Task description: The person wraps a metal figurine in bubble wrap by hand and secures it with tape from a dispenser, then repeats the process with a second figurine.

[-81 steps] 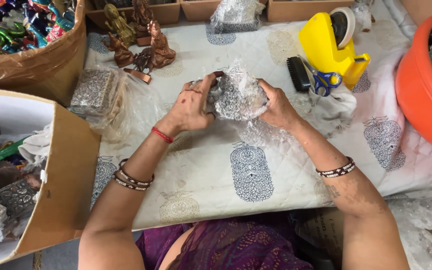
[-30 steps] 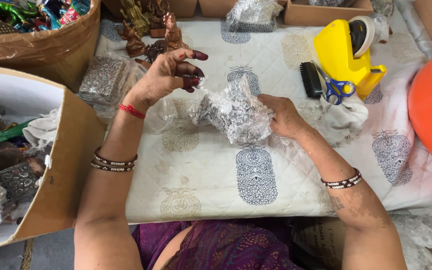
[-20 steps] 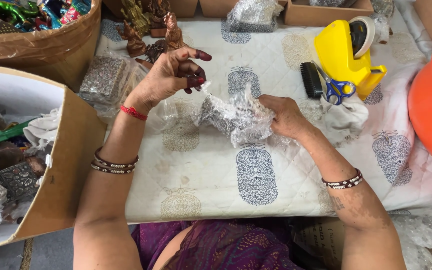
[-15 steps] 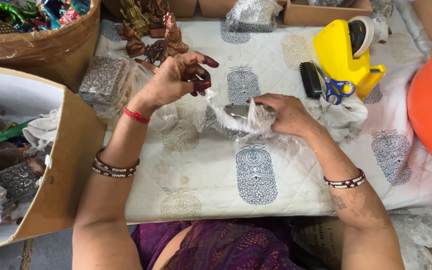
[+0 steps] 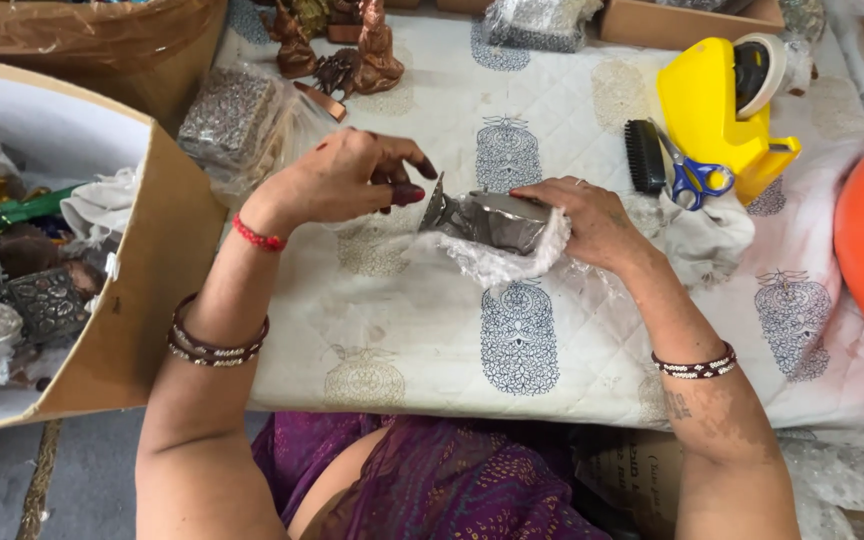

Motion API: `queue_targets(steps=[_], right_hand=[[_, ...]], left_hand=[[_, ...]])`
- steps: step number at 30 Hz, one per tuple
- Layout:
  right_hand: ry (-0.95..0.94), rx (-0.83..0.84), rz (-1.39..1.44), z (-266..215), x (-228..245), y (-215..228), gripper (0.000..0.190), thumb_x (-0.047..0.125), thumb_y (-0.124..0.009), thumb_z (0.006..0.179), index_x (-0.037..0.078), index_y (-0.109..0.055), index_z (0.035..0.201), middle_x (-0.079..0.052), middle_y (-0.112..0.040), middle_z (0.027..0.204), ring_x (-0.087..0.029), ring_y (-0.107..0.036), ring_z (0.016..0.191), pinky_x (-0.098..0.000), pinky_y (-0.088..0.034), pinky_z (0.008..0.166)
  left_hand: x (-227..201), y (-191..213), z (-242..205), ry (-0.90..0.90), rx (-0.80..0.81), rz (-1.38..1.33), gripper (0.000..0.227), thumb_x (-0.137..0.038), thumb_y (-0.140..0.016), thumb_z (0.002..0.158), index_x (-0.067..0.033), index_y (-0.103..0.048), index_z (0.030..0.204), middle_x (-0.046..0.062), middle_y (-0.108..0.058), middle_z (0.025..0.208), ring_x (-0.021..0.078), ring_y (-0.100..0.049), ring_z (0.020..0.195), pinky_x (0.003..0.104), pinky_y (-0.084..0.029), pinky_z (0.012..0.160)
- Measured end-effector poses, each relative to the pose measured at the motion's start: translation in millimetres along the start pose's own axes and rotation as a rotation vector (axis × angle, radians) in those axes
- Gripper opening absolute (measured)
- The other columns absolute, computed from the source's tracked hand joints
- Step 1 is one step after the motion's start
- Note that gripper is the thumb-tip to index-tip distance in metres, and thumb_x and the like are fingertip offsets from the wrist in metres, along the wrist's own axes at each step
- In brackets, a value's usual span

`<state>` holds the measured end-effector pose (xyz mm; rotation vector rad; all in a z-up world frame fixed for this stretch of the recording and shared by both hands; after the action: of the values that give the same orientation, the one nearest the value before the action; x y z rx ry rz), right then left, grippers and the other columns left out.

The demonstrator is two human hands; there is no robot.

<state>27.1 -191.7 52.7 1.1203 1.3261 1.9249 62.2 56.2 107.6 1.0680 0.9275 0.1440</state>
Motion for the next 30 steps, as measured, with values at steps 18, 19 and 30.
queue_targets(steps=[18,19,30], right_hand=[[-0.086,0.056,-0.062,-1.5,-9.8,-7.9,0.066,-0.007,-0.060,0.077,0.025,-0.063,0.135,-0.001,-0.068,0.129,-0.026,-0.064,0.119,-0.0396,-0.053,0.097],[-0.086,0.059,-0.062,-1.7,-9.6,-8.1,0.066,-0.007,-0.060,0.077,0.025,-0.063,0.135,-0.001,-0.068,0.129,-0.026,-0.064,0.119,-0.0396,-0.053,0.097],[-0.080,0.048,-0.064,-0.9,-6.0,-5.6,0.065,-0.006,-0.059,0.074,0.022,-0.063,0.133,-0.003,-0.069,0.128,-0.028,-0.065,0.118,-0.0412,-0.053,0.097]], left_hand=[[-53.2,-75.2,-88.3,0.018,-0.032,0.435,0.046,-0.048,-0.081,0.075,-0.0083,-0.067,0.092,0.010,-0.070,0.065,0.0283,-0.072,0.067,0.042,-0.055,0.060],[-52.6,-74.4,-90.0,0.020,-0.031,0.432,0.046,-0.048,-0.081,0.075,-0.0083,-0.067,0.092,0.010,-0.070,0.065,0.0283,-0.072,0.067,0.042,-0.055,0.060],[-46.5,-69.1,-96.7,0.113,-0.199,0.099,0.021,-0.026,-0.075,0.087,-0.0147,-0.075,0.105,0.008,-0.071,0.068,0.0257,-0.070,0.055,0.038,-0.055,0.056]])
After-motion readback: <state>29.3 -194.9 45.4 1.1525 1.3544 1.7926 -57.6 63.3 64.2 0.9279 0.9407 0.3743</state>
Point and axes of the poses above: each hand's wrist, its own z-axis towards the middle knuckle, its own y-axis out of the back of the hand, x = y × z, the point moved 8 cm from there along z, towards the middle knuckle
